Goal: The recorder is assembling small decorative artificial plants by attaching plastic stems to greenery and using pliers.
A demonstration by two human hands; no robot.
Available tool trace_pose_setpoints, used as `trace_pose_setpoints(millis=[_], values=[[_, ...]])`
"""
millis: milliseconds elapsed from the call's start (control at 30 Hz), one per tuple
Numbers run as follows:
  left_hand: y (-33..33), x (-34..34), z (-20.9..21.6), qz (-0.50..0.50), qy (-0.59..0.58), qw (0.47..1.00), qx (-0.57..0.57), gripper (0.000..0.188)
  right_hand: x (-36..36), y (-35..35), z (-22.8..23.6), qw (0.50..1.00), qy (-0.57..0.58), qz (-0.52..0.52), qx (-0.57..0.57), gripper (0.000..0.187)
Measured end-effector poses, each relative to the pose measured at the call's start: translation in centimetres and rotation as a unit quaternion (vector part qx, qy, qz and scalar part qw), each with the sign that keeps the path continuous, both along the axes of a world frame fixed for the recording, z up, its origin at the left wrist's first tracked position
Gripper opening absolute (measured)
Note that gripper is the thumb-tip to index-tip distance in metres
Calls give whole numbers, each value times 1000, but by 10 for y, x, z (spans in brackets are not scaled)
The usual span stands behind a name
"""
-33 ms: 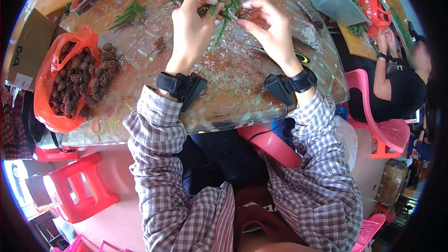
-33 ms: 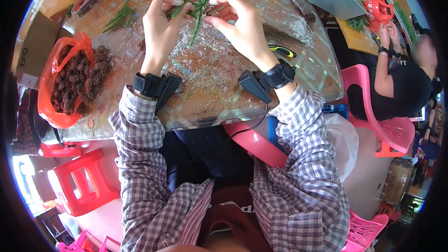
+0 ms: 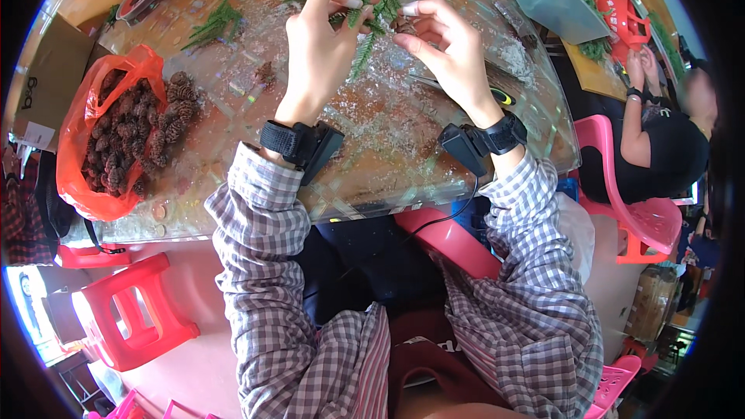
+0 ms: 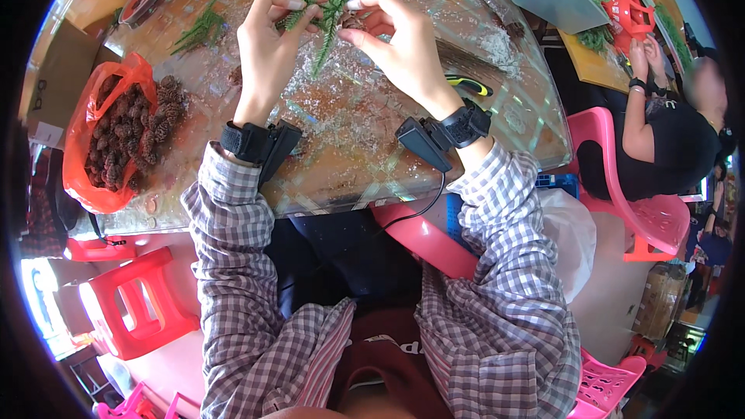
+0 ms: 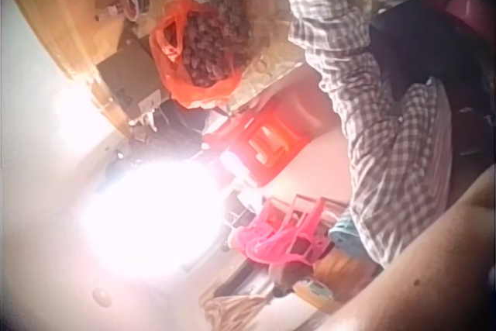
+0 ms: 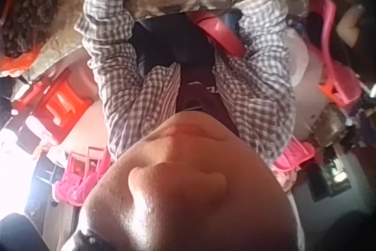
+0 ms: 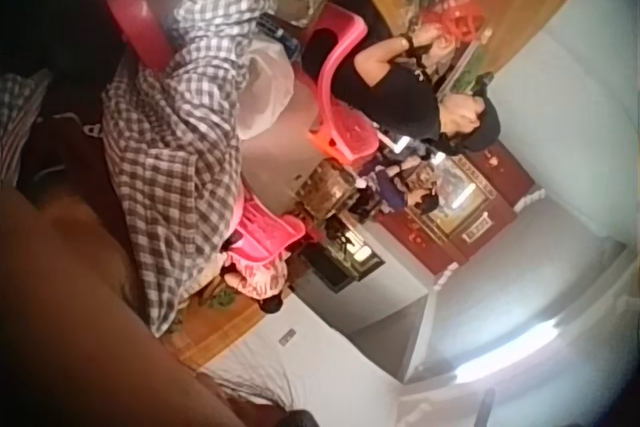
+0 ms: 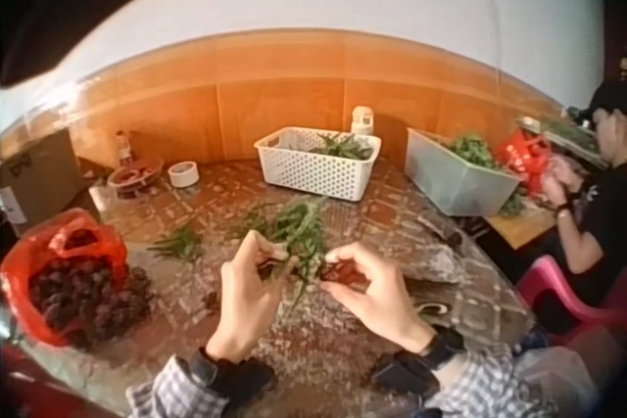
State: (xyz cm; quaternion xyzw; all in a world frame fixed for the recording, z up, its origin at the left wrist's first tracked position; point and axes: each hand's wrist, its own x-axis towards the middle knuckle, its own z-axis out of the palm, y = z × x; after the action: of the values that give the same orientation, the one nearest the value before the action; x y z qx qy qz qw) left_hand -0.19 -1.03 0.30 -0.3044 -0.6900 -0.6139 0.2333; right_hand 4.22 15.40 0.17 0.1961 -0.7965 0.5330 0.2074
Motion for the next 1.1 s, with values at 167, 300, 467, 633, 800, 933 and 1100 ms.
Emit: trace_pose_setpoints(millis=[167, 300, 467, 633, 800, 933, 1100], values=[[-1, 4, 3, 17, -2, 999, -28, 13, 0, 0, 0, 1000, -10, 5, -1, 28], [0, 5, 4, 29, 14, 998, -55, 14, 4, 1, 3, 1000, -11, 6, -4, 28], [3, 12, 3, 34, 56, 989, -130, 17, 6, -3, 5, 999, -17, -2, -34, 27], [7, 12, 3, 38, 93, 988, -114, 15, 6, -3, 7, 996, 16, 13, -84, 26], [1, 9, 10, -96, -86, 990, 53, 12, 15, -2, 11, 995, 19, 20, -91, 25], [2, 9, 11, -147, -158, 967, 132, 12, 12, -2, 7, 997, -6, 20, -79, 24], [0, 8, 10, -146, -164, 970, 101, 17, 11, -4, 5, 995, -29, 19, -91, 23]])
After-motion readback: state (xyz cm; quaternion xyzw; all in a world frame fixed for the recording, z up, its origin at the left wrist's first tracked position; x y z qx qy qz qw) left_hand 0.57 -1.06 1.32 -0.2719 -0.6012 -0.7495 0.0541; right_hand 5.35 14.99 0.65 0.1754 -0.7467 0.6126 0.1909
